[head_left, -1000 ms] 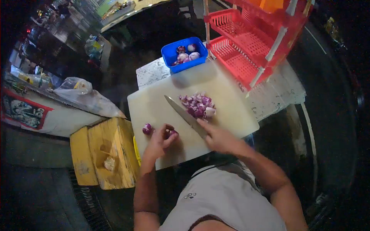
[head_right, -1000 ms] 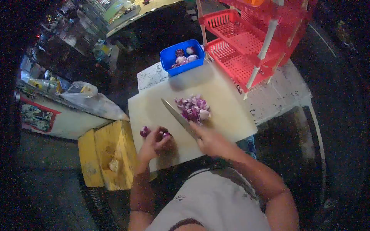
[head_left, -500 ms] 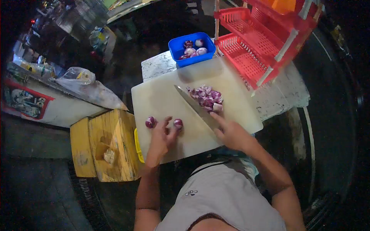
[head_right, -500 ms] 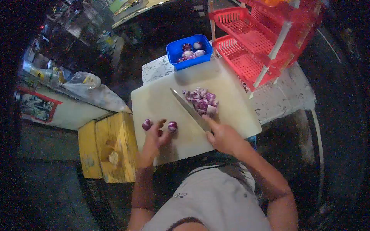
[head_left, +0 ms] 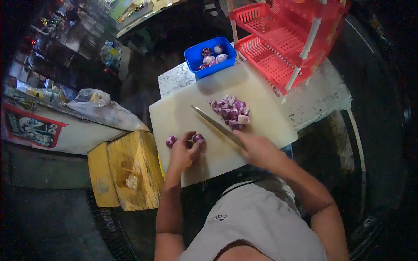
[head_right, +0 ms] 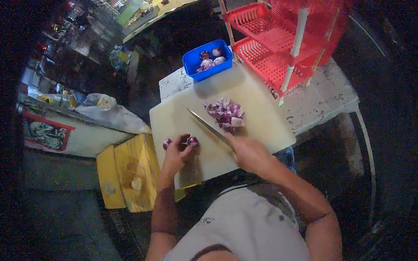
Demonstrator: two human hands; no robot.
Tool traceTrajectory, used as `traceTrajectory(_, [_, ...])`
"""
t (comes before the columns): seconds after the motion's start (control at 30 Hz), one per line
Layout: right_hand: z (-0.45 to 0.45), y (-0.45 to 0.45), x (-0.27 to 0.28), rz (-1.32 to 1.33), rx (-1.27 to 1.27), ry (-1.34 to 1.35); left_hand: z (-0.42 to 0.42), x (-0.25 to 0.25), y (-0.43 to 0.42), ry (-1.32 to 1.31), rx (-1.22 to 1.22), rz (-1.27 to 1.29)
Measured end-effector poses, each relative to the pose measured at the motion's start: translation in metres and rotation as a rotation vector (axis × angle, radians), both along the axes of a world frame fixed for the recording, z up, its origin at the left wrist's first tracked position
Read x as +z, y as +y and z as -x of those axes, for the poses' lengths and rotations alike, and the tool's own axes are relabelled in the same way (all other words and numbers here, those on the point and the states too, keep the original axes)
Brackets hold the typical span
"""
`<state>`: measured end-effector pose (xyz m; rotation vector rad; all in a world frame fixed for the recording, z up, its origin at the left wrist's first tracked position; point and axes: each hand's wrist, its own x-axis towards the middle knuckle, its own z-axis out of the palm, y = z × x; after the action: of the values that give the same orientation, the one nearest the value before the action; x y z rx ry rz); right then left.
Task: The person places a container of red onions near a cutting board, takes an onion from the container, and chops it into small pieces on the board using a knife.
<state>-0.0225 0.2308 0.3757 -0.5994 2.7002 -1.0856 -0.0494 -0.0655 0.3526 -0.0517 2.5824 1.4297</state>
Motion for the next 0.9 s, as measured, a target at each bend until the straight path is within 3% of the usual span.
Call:
traceTrajectory(0.03, [0.001, -0.002, 0.004, -0.035, -0.002, -0.072, 0.001, 0.002, 0.000, 0.011, -0.005, -0.001])
traceTrajectory(0.1, [0.004, 0.000, 0.009, -0.077, -0.007, -0.129, 0.004, 0.007, 0.000, 0.690, -0.373, 0.495])
traceTrajectory(0.13, [0.004, 0.000, 0.006, -0.098, -0.014, -0.109, 0.007, 0.010, 0.000, 0.699, -0.369, 0.494])
traceTrajectory(0.2, [0.006, -0.002, 0.000, -0.118, -0.010, -0.090, 0.011, 0.019, -0.001, 0.278, -0.382, 0.131])
traceTrajectory(0.23, [0.009, -0.003, -0.003, -0.145, -0.014, -0.083, 0.011, 0.026, 0.000, 0.277, -0.374, 0.134])
traceTrajectory(0.3, [0.012, -0.006, -0.006, -0.170, -0.001, -0.087, 0.007, 0.035, 0.003, -0.034, -0.224, 0.356])
traceTrajectory(0.33, [0.013, -0.007, -0.005, -0.185, -0.006, -0.086, 0.004, 0.031, 0.002, -0.046, -0.213, 0.355])
traceTrajectory(0.4, [0.009, -0.009, -0.004, -0.203, -0.003, -0.096, -0.001, 0.015, 0.001, 0.214, -0.163, 0.557])
traceTrajectory(0.43, [0.008, -0.009, 0.000, -0.207, 0.005, -0.039, -0.001, 0.009, 0.002, 0.208, -0.158, 0.554])
traceTrajectory(0.5, [0.010, -0.008, 0.001, -0.215, 0.008, 0.021, 0.004, 0.001, 0.006, 0.662, -0.192, 0.151])
traceTrajectory(0.53, [0.012, -0.006, 0.000, -0.225, 0.035, 0.036, 0.008, 0.001, 0.003, 0.664, -0.189, 0.146])
traceTrajectory(0.6, [0.017, -0.006, 0.002, -0.240, 0.069, 0.059, 0.016, 0.007, -0.004, 0.616, -0.482, 0.385])
traceTrajectory(0.63, [0.020, -0.006, 0.004, -0.284, 0.072, -0.007, 0.020, 0.011, -0.003, 0.622, -0.474, 0.385])
traceTrajectory(0.7, [0.023, -0.008, 0.006, -0.328, 0.080, -0.071, 0.024, 0.016, -0.002, 0.253, -0.363, 0.401])
traceTrajectory(0.73, [0.024, -0.008, 0.006, -0.345, 0.090, -0.079, 0.023, 0.012, -0.002, 0.253, -0.359, 0.401])
traceTrajectory(0.8, [0.023, -0.006, 0.006, -0.360, 0.099, -0.097, 0.021, 0.004, 0.002, 0.050, -0.209, 0.654])
traceTrajectory(0.83, [0.020, -0.004, 0.006, -0.324, 0.110, -0.072, 0.012, 0.005, -0.001, 0.040, -0.217, 0.653])
traceTrajectory(0.9, [0.013, 0.002, 0.001, -0.288, 0.110, -0.064, -0.007, 0.013, -0.011, 0.548, -0.330, 0.575])
